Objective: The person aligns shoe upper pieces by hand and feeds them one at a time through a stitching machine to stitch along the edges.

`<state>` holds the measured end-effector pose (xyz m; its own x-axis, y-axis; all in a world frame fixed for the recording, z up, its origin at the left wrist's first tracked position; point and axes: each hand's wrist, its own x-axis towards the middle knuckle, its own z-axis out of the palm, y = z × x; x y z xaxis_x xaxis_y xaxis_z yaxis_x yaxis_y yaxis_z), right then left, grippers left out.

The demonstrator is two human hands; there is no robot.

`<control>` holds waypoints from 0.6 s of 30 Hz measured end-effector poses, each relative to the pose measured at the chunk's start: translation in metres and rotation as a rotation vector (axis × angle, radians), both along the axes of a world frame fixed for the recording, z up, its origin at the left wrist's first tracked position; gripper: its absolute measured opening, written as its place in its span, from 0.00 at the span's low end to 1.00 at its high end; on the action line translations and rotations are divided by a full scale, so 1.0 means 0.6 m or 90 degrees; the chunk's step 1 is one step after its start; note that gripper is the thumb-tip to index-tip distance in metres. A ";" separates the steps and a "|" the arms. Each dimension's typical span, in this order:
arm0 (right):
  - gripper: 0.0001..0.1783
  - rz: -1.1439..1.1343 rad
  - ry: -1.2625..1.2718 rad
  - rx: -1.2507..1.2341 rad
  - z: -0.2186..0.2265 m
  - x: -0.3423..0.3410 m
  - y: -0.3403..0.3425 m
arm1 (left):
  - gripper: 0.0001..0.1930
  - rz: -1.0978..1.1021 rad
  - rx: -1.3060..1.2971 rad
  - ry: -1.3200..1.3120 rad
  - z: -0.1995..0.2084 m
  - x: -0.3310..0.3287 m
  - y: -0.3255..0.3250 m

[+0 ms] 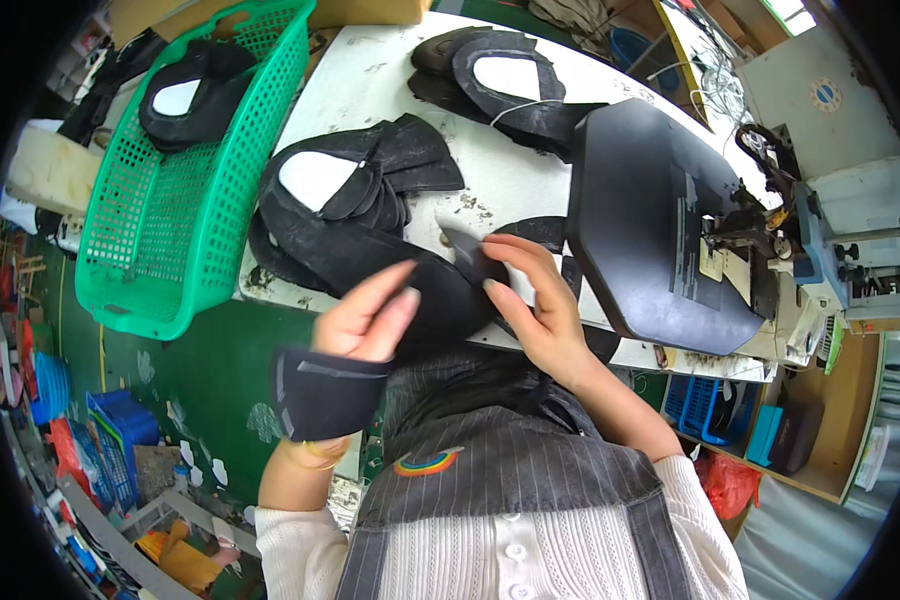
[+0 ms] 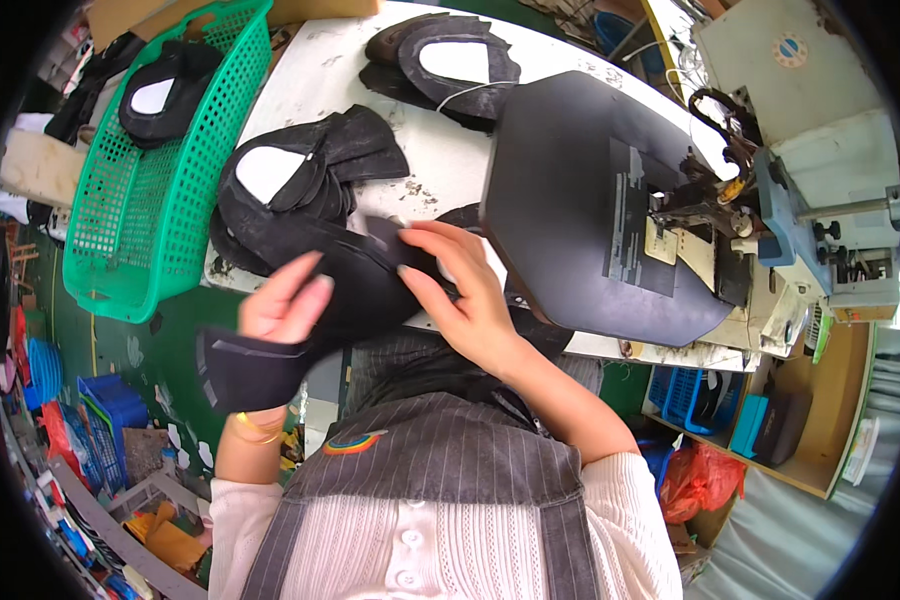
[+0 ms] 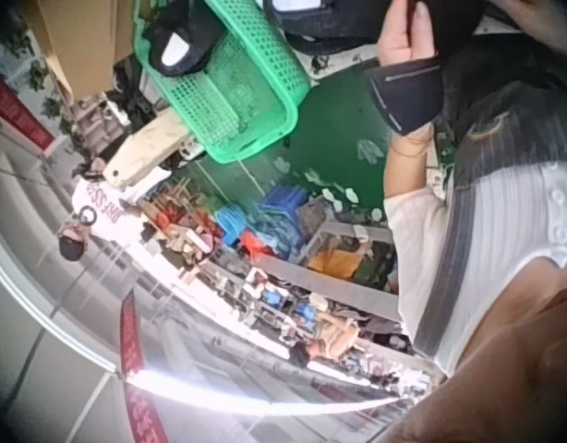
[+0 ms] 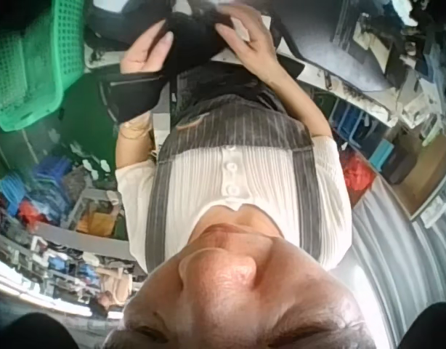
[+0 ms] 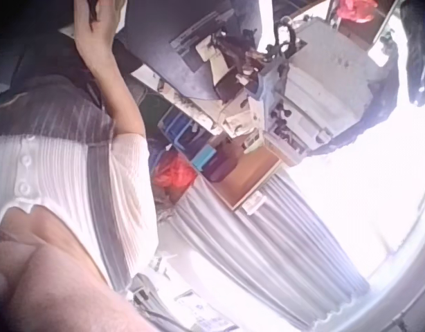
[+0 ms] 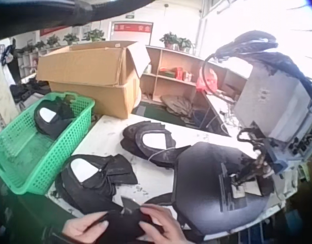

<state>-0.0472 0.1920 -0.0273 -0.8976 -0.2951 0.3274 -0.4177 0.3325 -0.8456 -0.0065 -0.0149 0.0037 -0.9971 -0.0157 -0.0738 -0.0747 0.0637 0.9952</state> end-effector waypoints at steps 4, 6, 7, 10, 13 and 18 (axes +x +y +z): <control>0.23 -0.287 -0.182 0.147 -0.053 0.040 0.081 | 0.21 0.126 -0.427 0.453 0.055 -0.052 -0.018; 0.24 -0.274 -0.131 0.244 -0.061 0.044 0.100 | 0.23 0.161 -0.577 0.527 0.030 -0.083 -0.030; 0.26 -0.267 -0.079 0.348 -0.067 0.046 0.112 | 0.22 0.114 -0.696 0.493 -0.007 -0.104 -0.038; 0.29 -0.235 -0.133 0.362 -0.094 0.045 0.124 | 0.30 -0.045 -0.900 0.380 -0.078 -0.097 -0.024; 0.25 -0.223 -0.236 0.239 -0.134 0.042 0.159 | 0.16 -0.133 -0.557 0.450 -0.078 -0.037 0.086; 0.16 -0.231 -0.545 -0.158 -0.034 0.063 0.117 | 0.31 -0.108 -0.438 0.132 -0.073 0.054 0.147</control>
<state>-0.0092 0.2622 -0.0477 -0.8841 0.0363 -0.4660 0.4673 0.0906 -0.8795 0.0257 0.0733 -0.0399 -0.9824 0.1651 0.0877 0.1772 0.6727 0.7184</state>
